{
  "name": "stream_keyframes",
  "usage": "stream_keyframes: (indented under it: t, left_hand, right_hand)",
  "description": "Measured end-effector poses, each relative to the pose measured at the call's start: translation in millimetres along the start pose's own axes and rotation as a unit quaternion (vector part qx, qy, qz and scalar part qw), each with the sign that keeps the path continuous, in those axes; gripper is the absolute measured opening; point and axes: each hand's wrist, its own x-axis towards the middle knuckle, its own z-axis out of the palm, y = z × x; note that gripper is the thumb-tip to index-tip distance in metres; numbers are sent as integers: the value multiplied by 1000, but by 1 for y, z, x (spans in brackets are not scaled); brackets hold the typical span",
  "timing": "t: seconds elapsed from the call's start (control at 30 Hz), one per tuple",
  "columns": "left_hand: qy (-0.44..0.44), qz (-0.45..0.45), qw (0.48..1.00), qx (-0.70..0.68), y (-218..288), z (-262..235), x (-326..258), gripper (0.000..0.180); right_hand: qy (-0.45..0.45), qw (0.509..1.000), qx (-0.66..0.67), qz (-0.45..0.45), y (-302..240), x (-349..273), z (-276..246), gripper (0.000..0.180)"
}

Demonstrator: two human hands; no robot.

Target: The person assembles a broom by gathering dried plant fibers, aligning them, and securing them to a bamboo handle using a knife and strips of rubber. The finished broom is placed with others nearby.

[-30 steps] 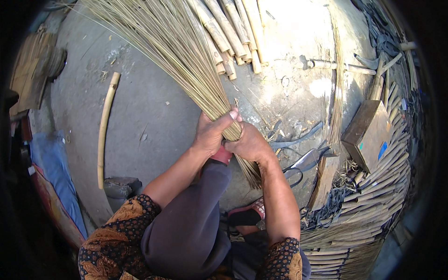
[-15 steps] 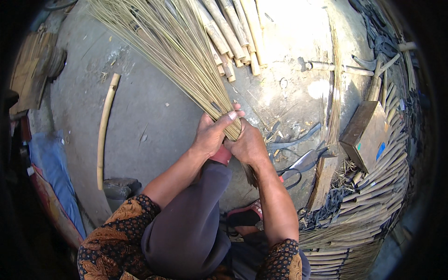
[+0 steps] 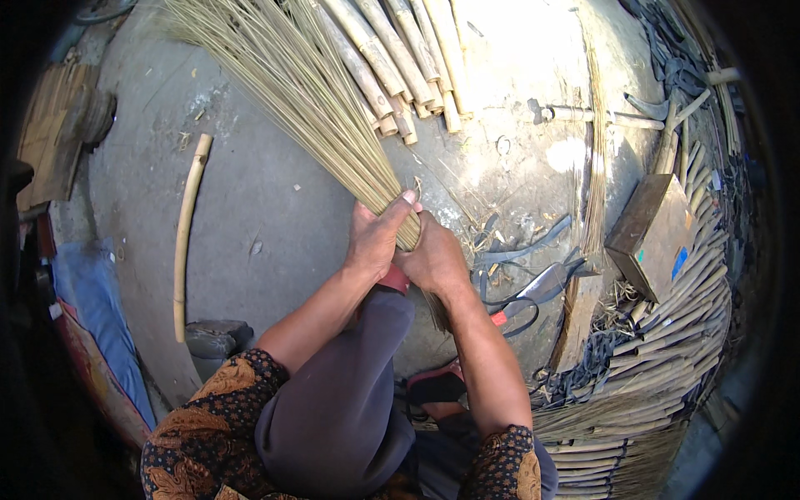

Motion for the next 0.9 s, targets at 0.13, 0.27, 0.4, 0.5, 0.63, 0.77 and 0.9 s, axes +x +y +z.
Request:
stream_keyframes:
  t: [0.13, 0.27, 0.4, 0.5, 0.63, 0.77, 0.9]
  left_hand:
    - [-22, -7, 1000, -18, 1, -1, 0, 40]
    - [-34, -18, 999, -15, 2, -2, 3, 47]
    - [-28, -23, 999, 3, 1, -3, 3, 47]
    - [-52, -36, 998, 9, 4, -4, -5, 54]
    - [-123, -31, 992, -7, 17, -3, -19, 72]
    - [-186, -45, 981, -23, 33, 7, -38, 85]
    - [-195, -2, 978, -72, 48, 25, -63, 88]
  right_hand:
    - [-115, 987, 92, -61, 3, 6, -13, 60]
    - [-93, 990, 89, -61, 2, 4, -16, 56]
    - [-4, 996, 69, -56, -3, -6, -7, 46]
    - [-65, 993, 75, -58, -6, -11, -13, 46]
    - [-79, 991, 75, -73, -11, -27, -31, 40]
    - [-42, 997, 30, -65, -23, -61, -49, 37]
    - [-14, 996, 25, -84, -37, -95, -55, 39]
